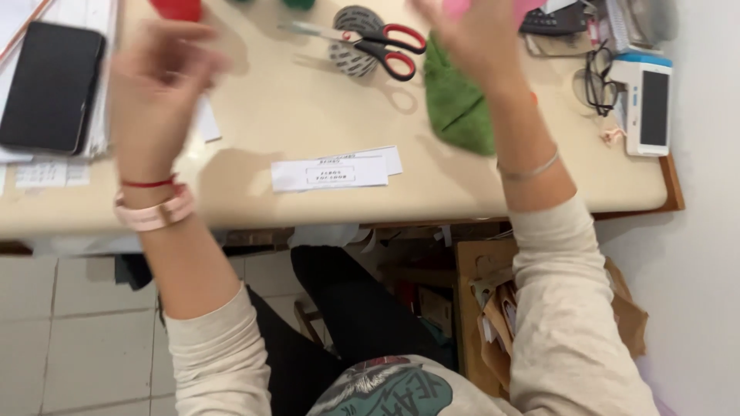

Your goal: Labeling plastic bottles by cutting paper labels and taping them onto the bottles at a counter.

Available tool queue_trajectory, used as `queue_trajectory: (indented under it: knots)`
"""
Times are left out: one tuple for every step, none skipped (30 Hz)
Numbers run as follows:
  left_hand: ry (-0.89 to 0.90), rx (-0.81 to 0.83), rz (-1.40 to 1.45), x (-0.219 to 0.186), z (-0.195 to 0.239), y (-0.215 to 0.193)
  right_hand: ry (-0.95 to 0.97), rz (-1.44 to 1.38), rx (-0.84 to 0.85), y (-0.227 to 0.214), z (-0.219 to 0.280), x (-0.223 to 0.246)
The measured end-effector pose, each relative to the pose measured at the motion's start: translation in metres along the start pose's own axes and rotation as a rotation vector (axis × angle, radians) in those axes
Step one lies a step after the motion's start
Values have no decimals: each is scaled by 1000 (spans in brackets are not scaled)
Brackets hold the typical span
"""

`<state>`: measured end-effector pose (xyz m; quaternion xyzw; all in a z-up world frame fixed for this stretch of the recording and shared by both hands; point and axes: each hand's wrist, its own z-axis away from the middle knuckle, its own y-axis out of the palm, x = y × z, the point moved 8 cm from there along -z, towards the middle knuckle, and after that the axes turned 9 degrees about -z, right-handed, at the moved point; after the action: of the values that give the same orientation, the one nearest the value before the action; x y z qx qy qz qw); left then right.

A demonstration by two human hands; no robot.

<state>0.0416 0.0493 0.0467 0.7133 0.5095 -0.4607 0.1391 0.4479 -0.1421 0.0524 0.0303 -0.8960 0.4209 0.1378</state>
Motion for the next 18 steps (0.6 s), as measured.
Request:
queue_trajectory:
  knots:
    - [-10, 173, -83, -7, 6, 20, -38, -132, 62, 0, 6, 62]
    - [-20, 347, -163, -13, 13, 39, -77, -261, 121, -8, 3, 129]
    - [-31, 341, -171, -12, 20, 47, -82, -273, 128, -2, 15, 140]
    - [-96, 470, -282, -4, 30, 64, -60, -387, 280, 14, 29, 151]
    - [-163, 599, -392, 4, 41, 80, -41, -500, 432, 29, 44, 163]
    - [-169, 594, -396, 5, 50, 83, -47, -506, 436, 31, 53, 166]
    - [-144, 610, -484, 5, 58, 88, 66, -395, 540, 42, 66, 159]
    - [-119, 627, -570, 6, 67, 93, 179, -280, 643, 51, 81, 151]
    - [-125, 624, -573, 22, 76, 98, 175, -284, 647, 55, 86, 150]
    - [-123, 640, -698, 40, 86, 104, 195, -207, 733, 63, 97, 145]
    - [-121, 655, -822, 58, 96, 109, 215, -129, 818, 71, 107, 139]
    - [-125, 654, -822, 62, 97, 108, 212, -130, 822, 71, 108, 141]
    - [-136, 658, -815, 65, 98, 108, 298, -144, 856, 73, 111, 137]
    - [-144, 662, -807, 69, 99, 109, 384, -156, 889, 73, 116, 133]
    - [-147, 661, -805, 68, 98, 109, 383, -155, 892, 75, 115, 133]
    - [-172, 669, -791, 69, 97, 109, 415, -161, 898, 77, 117, 131]
    - [-197, 676, -776, 69, 97, 110, 446, -167, 903, 79, 118, 129]
    - [-199, 676, -776, 66, 95, 108, 445, -167, 905, 79, 118, 129]
